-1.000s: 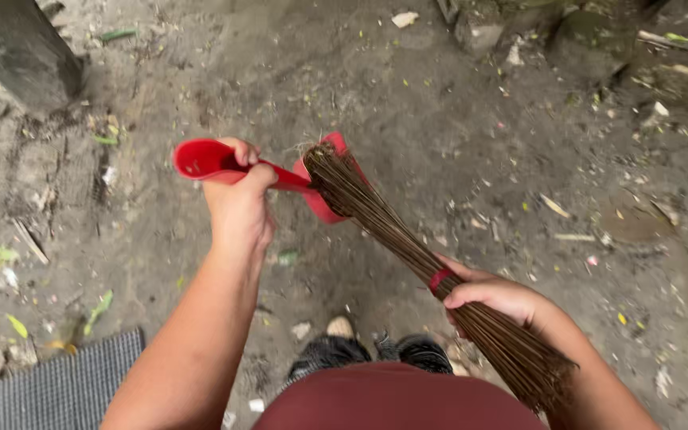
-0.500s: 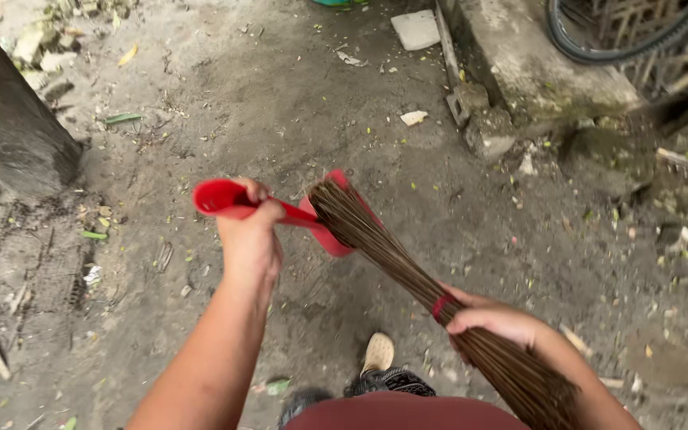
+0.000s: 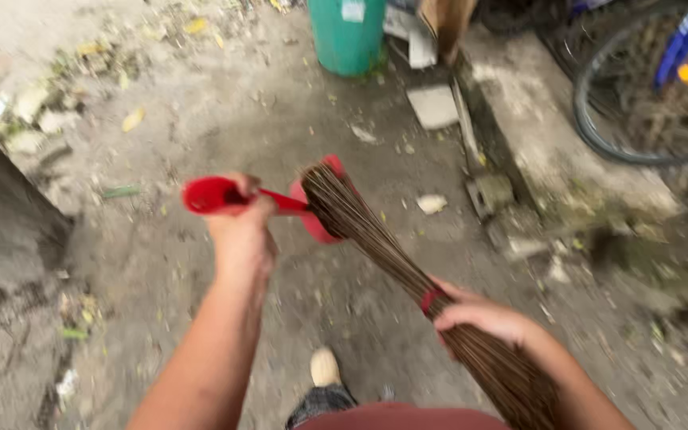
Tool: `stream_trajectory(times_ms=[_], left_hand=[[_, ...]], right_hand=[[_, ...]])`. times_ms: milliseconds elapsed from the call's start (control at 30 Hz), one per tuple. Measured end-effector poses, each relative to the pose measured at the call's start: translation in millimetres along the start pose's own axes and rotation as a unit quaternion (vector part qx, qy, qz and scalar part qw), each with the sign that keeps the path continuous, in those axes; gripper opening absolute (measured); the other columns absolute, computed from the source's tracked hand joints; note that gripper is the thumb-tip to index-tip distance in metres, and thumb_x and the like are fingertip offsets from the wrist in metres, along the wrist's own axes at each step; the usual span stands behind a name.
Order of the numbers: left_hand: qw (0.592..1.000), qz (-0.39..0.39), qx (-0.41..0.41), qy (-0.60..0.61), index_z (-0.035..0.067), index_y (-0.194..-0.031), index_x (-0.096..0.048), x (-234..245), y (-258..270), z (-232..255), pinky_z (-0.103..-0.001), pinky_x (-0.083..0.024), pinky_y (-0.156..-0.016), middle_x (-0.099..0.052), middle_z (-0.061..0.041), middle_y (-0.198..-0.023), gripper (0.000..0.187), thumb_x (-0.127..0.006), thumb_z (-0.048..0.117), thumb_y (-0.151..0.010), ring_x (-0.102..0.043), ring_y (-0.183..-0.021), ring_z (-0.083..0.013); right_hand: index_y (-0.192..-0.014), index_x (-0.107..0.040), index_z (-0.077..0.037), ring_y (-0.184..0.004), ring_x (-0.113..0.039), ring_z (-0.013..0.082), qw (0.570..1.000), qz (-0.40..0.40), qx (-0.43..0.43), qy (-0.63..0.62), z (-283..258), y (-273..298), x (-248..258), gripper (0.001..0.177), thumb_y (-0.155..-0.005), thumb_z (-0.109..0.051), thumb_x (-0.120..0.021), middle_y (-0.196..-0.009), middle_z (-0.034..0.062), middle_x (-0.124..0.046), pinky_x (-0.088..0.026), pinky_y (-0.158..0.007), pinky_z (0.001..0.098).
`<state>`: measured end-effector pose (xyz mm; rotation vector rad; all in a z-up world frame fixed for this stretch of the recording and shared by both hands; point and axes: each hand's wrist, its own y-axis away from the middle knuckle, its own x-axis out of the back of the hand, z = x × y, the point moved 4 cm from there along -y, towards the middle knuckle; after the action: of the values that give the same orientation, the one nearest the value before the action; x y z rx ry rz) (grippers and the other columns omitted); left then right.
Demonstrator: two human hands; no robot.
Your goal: The person sweeps leaves and debris from a dirt ground using a stick broom and a red hand dustpan, then carries them to a green plastic bin and dumps them inside.
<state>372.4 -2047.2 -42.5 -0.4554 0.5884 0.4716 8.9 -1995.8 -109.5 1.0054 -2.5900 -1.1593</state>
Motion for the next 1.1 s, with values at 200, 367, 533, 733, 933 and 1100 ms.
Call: stream_trajectory(times_ms=[200,367,533,733,933,1100], left_hand=[[0.998,0.003,0.045,-0.046,0.01,-0.095,-0.052,-32.0,-144.5,-84.9,-0.032,-0.045,-0.085,-0.052,-0.002,-0.096,0.044,-0.058,-0.02,-0.064,-0.053,-0.098,-0.0181],[0.997,-0.009,0.046,-0.055,0.009,-0.095,-0.053,-58.3,-250.2,-159.8,-0.034,-0.046,-0.085,-0.052,-0.004,-0.095,0.042,-0.057,-0.019,-0.063,-0.054,-0.098,-0.0189],[0.998,-0.005,0.054,-0.004,0.007,-0.097,-0.052,-89.1,-352.8,-227.4,-0.035,-0.044,-0.088,-0.052,-0.005,-0.098,0.04,-0.058,-0.019,-0.068,-0.052,-0.098,-0.0202],[0.998,0.049,0.03,-0.017,0.008,-0.099,-0.051,-105.9,-477.8,-278.2,-0.036,-0.045,-0.093,-0.051,-0.004,-0.098,0.044,-0.059,-0.019,-0.066,-0.052,-0.098,-0.0201],[0.999,0.023,0.011,-0.026,0.007,-0.1,-0.053,-103.6,-629.0,-322.7,-0.034,-0.045,-0.09,-0.053,-0.005,-0.098,0.043,-0.059,-0.019,-0.066,-0.054,-0.099,-0.0199],[1.0,-0.005,0.015,-0.019,0.009,-0.098,-0.051,-103.8,-760.3,-358.1,-0.033,-0.047,-0.083,-0.052,-0.005,-0.095,0.045,-0.058,-0.02,-0.065,-0.053,-0.094,-0.0191]], right_hand=[[-0.161,-0.016,-0.037,-0.059,-0.066,0.0221,0.999,0.028,-0.006,0.019,-104.5,-89.1,65.8,0.1,-0.075,-0.022,-0.067,-0.078,0.0124,-0.067,-0.058,-0.052,0.037],[-0.161,-0.02,-0.035,-0.056,-0.066,0.0245,0.998,0.058,-0.021,-0.024,-174.1,-157.7,140.2,0.099,-0.076,-0.022,-0.069,-0.074,0.0148,-0.066,-0.057,-0.052,0.0381],[-0.16,-0.018,-0.033,-0.057,-0.067,0.0264,0.997,0.046,-0.04,-0.056,-255.9,-224.1,230.6,0.1,-0.077,-0.015,-0.069,-0.075,0.0175,-0.066,-0.057,-0.053,0.0403],[-0.163,-0.023,-0.03,-0.058,-0.067,0.0218,0.997,0.04,-0.044,-0.045,-375.3,-301.4,312.8,0.099,-0.077,-0.011,-0.068,-0.076,0.0131,-0.067,-0.059,-0.054,0.0392],[-0.165,-0.015,-0.037,-0.05,-0.062,0.0243,0.997,0.053,-0.045,0.023,-488.4,-407.6,354.4,0.105,-0.078,-0.016,-0.07,-0.073,0.017,-0.071,-0.051,-0.046,0.0389],[-0.165,-0.014,-0.033,-0.055,-0.067,0.0254,0.998,0.068,-0.01,-0.01,-584.4,-490.7,364.7,0.107,-0.078,-0.013,-0.072,-0.071,0.0167,-0.071,-0.057,-0.05,0.0398]])
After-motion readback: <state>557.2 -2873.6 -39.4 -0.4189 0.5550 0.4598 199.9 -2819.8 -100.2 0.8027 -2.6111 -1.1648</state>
